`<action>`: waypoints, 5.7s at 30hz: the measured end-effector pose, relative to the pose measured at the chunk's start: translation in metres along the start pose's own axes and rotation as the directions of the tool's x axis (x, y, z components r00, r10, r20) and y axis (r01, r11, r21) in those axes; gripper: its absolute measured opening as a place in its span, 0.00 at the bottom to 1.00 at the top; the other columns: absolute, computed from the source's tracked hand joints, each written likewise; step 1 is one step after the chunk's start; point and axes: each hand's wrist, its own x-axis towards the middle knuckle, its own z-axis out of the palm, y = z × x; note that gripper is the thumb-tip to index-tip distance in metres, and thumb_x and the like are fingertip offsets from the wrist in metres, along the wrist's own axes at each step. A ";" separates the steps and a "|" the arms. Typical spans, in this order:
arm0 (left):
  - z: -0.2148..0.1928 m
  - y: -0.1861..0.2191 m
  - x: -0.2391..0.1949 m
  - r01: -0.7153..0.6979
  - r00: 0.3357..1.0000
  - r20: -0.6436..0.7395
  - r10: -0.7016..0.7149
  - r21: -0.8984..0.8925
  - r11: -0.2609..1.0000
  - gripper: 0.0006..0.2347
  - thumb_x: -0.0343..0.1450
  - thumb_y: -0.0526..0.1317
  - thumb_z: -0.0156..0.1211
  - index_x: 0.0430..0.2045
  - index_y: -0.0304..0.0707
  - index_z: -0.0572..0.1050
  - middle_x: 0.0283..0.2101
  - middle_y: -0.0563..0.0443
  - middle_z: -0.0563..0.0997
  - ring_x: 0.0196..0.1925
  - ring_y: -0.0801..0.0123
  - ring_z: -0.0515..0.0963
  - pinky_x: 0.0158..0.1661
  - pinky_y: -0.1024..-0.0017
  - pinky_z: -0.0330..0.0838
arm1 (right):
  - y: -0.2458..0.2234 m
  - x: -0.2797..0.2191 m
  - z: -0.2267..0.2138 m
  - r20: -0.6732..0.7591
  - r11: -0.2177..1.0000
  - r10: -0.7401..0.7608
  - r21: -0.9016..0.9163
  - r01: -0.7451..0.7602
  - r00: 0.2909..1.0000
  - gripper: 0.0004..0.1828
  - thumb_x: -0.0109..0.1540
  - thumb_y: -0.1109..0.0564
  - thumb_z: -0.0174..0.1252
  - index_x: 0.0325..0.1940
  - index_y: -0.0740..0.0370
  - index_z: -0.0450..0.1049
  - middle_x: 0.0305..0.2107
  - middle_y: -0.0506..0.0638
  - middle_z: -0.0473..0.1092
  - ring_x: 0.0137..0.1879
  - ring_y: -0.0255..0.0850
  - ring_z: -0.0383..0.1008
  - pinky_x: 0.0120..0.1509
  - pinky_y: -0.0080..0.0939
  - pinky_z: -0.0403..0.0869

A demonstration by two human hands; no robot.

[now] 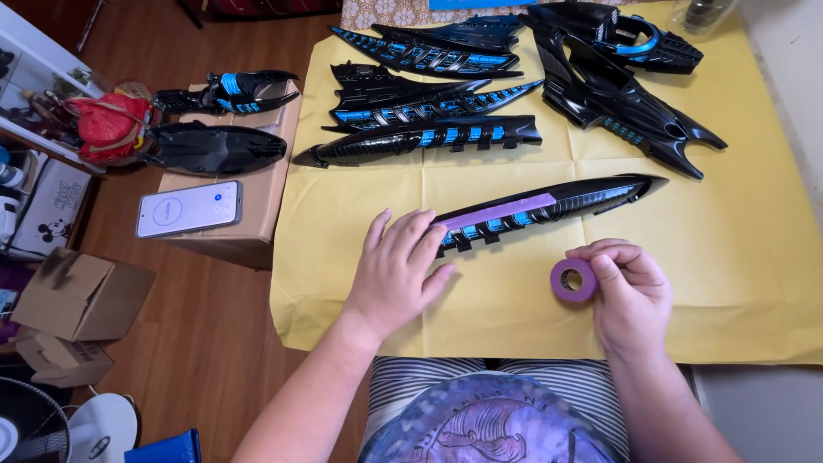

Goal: Applying purple adhesive tape to black plastic prop armor pieces for decoration or assembly.

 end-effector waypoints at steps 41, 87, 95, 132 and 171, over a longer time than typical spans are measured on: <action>0.015 0.018 0.104 -0.044 0.849 0.515 0.117 -0.152 0.987 0.37 0.68 0.57 0.59 0.71 0.40 0.56 0.53 0.39 0.76 0.52 0.47 0.81 0.56 0.49 0.67 | 0.000 0.005 -0.011 -0.070 0.997 -0.020 0.075 0.025 0.997 0.03 0.67 0.70 0.56 0.39 0.72 0.68 0.35 0.61 0.69 0.48 0.58 0.82 0.54 0.45 0.77; -0.028 0.027 0.108 0.387 0.723 0.691 -0.015 -0.386 0.837 0.24 0.68 0.46 0.62 0.61 0.49 0.71 0.53 0.42 0.81 0.56 0.49 0.81 0.57 0.56 0.74 | 0.010 0.030 -0.003 0.140 0.992 0.061 0.100 -0.076 0.988 0.03 0.65 0.71 0.55 0.36 0.73 0.68 0.56 0.70 0.69 0.59 0.61 0.78 0.61 0.52 0.78; -0.036 0.019 0.092 0.395 0.744 0.667 -0.043 -0.387 0.833 0.22 0.69 0.46 0.61 0.60 0.48 0.73 0.53 0.44 0.81 0.56 0.51 0.81 0.56 0.57 0.74 | 0.010 0.029 -0.004 0.120 0.986 0.090 0.131 -0.106 0.989 0.03 0.64 0.71 0.56 0.36 0.74 0.68 0.55 0.70 0.70 0.58 0.59 0.79 0.61 0.53 0.79; -0.061 0.016 0.021 0.710 0.685 0.634 -0.359 -0.474 0.520 0.23 0.71 0.45 0.57 0.62 0.39 0.69 0.62 0.46 0.77 0.65 0.61 0.76 0.62 0.63 0.69 | -0.010 0.026 -0.001 0.154 0.982 0.153 0.086 -0.167 0.976 0.02 0.66 0.65 0.58 0.39 0.61 0.73 0.58 0.65 0.71 0.58 0.50 0.78 0.69 0.45 0.79; -0.019 0.020 -0.006 0.027 0.986 -0.150 -0.068 -0.259 0.965 0.15 0.71 0.37 0.64 0.52 0.35 0.74 0.61 0.36 0.74 0.64 0.38 0.72 0.63 0.41 0.62 | -0.035 0.013 0.031 0.453 0.660 -0.372 -0.485 0.574 0.810 0.07 0.56 0.68 0.74 0.34 0.67 0.81 0.31 0.57 0.75 0.39 0.55 0.78 0.47 0.51 0.78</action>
